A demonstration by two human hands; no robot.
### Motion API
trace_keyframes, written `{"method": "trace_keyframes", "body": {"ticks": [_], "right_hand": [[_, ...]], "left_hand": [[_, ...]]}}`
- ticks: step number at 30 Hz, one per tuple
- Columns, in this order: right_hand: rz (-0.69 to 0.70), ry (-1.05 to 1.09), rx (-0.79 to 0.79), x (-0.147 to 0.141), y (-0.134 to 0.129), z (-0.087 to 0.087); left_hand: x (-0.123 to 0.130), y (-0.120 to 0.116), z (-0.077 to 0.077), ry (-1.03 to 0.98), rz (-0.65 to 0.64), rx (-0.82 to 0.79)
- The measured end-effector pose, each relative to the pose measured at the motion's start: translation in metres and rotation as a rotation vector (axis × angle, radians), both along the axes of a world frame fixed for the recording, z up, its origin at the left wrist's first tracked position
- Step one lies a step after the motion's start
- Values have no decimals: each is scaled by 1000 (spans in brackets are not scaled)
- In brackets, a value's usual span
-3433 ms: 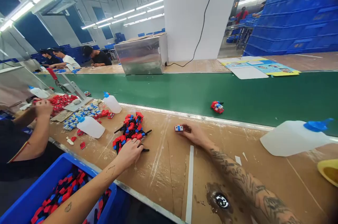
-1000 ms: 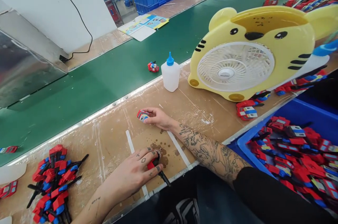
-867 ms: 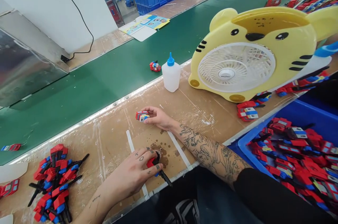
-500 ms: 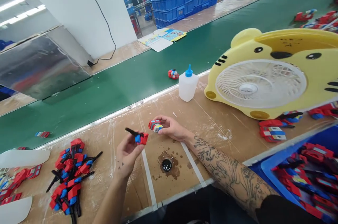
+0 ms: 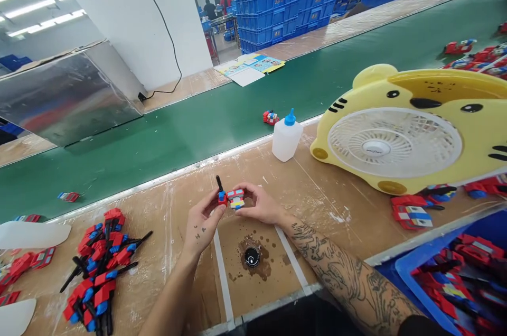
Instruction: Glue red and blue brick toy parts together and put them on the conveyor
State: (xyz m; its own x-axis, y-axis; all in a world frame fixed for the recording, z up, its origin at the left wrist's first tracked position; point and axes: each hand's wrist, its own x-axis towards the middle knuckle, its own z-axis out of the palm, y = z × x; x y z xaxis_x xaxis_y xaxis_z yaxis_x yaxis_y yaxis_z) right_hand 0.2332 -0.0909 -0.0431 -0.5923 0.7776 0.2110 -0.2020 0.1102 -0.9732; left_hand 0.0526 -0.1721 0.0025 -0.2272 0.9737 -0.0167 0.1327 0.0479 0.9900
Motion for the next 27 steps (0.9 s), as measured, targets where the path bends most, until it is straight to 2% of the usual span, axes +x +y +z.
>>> {"method": "trace_keyframes", "body": {"ticks": [4,6,9,11,15,21,24,27], "right_hand": [[-208,-108,330,1,-7,9],[-317,-107,438,-1,-11,11],[-457,-142,485,-3,-13,10],[-484,-176,481,-3,-11,8],[-501,-255,461,0,-5,6],[-598,-223,425,17,8,3],[-641,-120,201,23,19,-5],[-712,-7,-49,23,28,-13]], "left_hand": [[29,6,-2,22,26,54],[46,11,-3,75,60,93],[63,26,-1,280,153,121],[64,41,2,463,147,115],[38,95,12,753,29,14],[-25,210,27,926,60,-206],[-44,253,25,975,23,-335],[-51,280,18,992,-35,-429]]}}
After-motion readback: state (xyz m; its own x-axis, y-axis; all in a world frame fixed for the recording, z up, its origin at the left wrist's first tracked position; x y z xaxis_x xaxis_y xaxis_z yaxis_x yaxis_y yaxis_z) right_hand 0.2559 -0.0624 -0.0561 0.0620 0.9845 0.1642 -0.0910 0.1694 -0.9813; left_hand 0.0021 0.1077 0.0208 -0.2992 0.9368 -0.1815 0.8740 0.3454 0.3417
